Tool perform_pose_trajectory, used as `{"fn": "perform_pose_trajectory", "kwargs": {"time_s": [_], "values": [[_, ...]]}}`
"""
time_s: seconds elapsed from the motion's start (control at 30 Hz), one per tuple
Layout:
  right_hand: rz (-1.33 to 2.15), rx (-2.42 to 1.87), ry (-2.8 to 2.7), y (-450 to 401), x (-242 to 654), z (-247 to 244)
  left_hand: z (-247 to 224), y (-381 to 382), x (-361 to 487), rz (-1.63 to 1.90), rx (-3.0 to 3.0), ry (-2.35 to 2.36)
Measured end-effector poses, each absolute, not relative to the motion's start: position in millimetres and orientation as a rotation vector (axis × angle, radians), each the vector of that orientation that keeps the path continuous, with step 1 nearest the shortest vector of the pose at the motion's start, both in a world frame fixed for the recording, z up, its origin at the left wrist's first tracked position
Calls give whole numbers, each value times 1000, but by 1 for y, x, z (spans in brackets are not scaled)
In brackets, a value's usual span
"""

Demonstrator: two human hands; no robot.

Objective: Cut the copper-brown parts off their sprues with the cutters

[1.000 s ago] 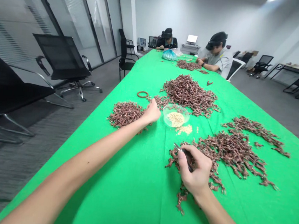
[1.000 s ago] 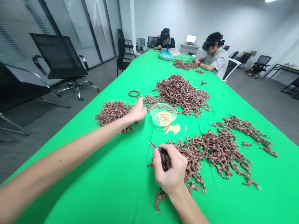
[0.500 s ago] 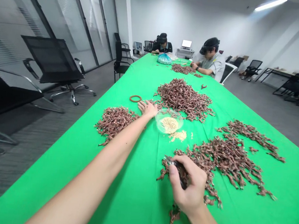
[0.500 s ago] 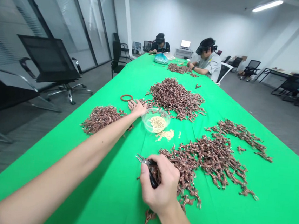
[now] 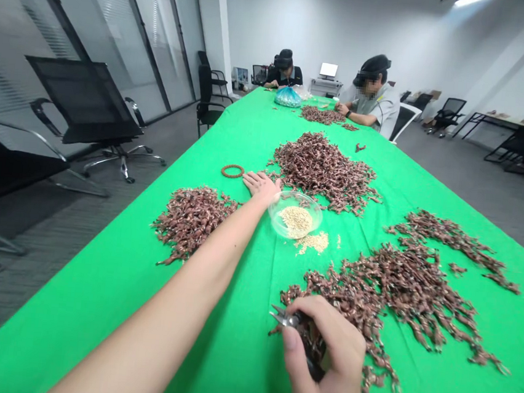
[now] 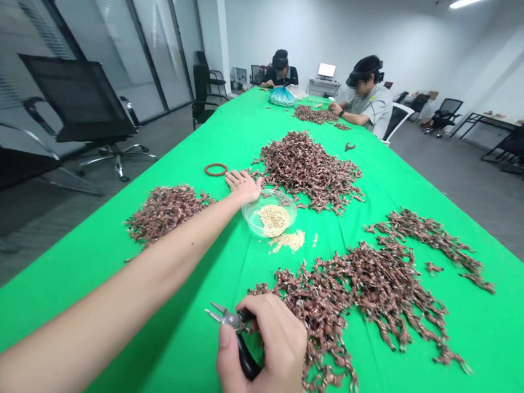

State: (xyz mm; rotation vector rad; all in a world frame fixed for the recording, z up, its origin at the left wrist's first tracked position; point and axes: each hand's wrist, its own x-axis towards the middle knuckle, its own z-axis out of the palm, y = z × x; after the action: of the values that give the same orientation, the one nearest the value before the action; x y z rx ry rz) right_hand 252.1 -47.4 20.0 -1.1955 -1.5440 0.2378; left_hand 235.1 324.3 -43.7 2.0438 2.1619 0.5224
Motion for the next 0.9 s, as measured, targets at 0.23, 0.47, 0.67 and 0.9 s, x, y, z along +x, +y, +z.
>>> {"fn": "perform_pose_trajectory", "kwargs": {"time_s": [0.23, 0.47, 0.67, 0.9], "values": [[209, -1214, -1585, -49, 254, 12, -47, 334, 241, 559, 2065, 2147], [177, -1176, -1673, -45, 258, 11, -47, 339, 244, 612, 2081, 2102], [195, -1219, -1606, -44, 255, 12, -45, 333, 249, 595, 2114, 2046], [199, -1198, -1655, -44, 259, 14, 5, 356, 220, 478, 2183, 1860]]}}
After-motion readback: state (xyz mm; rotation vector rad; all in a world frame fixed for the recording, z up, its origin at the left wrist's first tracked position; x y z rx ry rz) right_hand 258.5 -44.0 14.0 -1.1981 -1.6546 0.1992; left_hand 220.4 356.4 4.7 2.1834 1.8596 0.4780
